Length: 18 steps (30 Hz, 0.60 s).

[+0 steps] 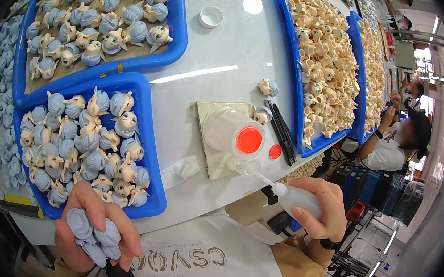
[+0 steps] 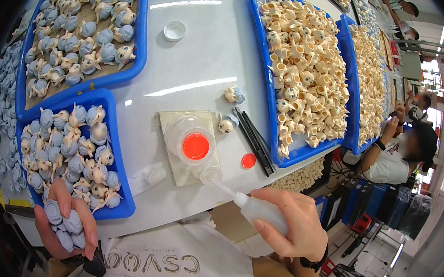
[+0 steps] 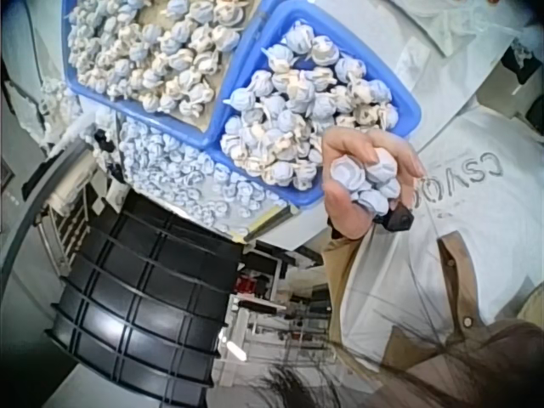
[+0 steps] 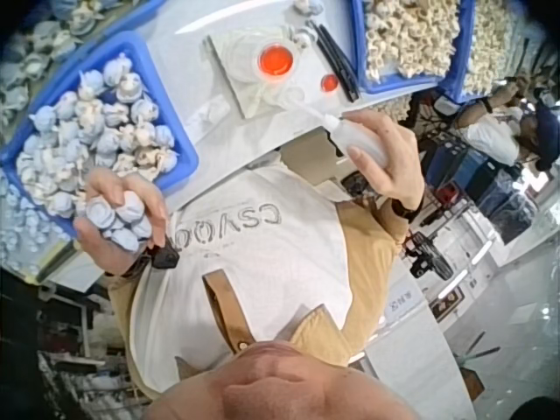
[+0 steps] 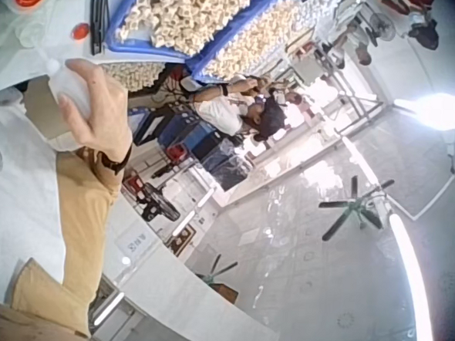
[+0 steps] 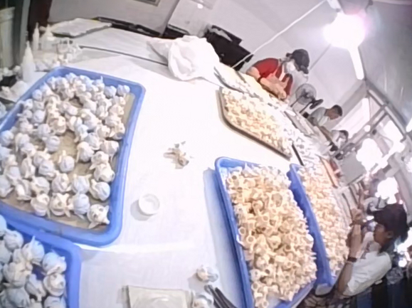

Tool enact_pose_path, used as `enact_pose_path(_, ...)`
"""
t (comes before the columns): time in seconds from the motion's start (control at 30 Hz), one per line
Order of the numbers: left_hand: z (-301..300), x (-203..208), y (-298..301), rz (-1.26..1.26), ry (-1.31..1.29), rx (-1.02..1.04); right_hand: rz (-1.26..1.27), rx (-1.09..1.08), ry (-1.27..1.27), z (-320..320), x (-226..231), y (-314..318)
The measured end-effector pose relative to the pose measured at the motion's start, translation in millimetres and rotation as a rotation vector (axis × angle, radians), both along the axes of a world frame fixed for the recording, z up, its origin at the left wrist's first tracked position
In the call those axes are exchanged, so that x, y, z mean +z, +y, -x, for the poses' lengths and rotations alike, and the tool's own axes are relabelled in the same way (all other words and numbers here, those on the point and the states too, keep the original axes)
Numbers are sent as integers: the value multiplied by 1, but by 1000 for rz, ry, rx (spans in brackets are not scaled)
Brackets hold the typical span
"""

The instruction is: The person assembles small figurines by applying glue to the base of a white body and attaching a blue head. They handle the parts one at a time, wipe the assembled figures with a cloth, and place them into blue trays. The process is repeated continuously throughout the clip.

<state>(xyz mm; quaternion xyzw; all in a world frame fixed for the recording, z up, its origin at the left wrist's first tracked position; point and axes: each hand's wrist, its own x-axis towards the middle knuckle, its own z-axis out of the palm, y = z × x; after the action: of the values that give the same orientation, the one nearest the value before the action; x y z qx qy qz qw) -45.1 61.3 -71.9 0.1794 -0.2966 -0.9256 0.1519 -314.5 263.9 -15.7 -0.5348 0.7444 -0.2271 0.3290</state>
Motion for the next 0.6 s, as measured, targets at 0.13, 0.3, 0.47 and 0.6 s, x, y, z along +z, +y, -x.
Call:
enact_pose_path(0.13,1,-1,1,-15,2,13,-13,-7,1,-1,0,1)
enact_pose_path(0.3,2,-2,2,-11,8,23,-16,-4,-1,0,-1,2)
enact_pose_path(0.47,1,-2,2,-14,8,29,-25,-6,-3,-1,0,2)
enact_pose_path(0.6,2,-3,2,-12,7,23,-31,-16,3,-2,1,4)
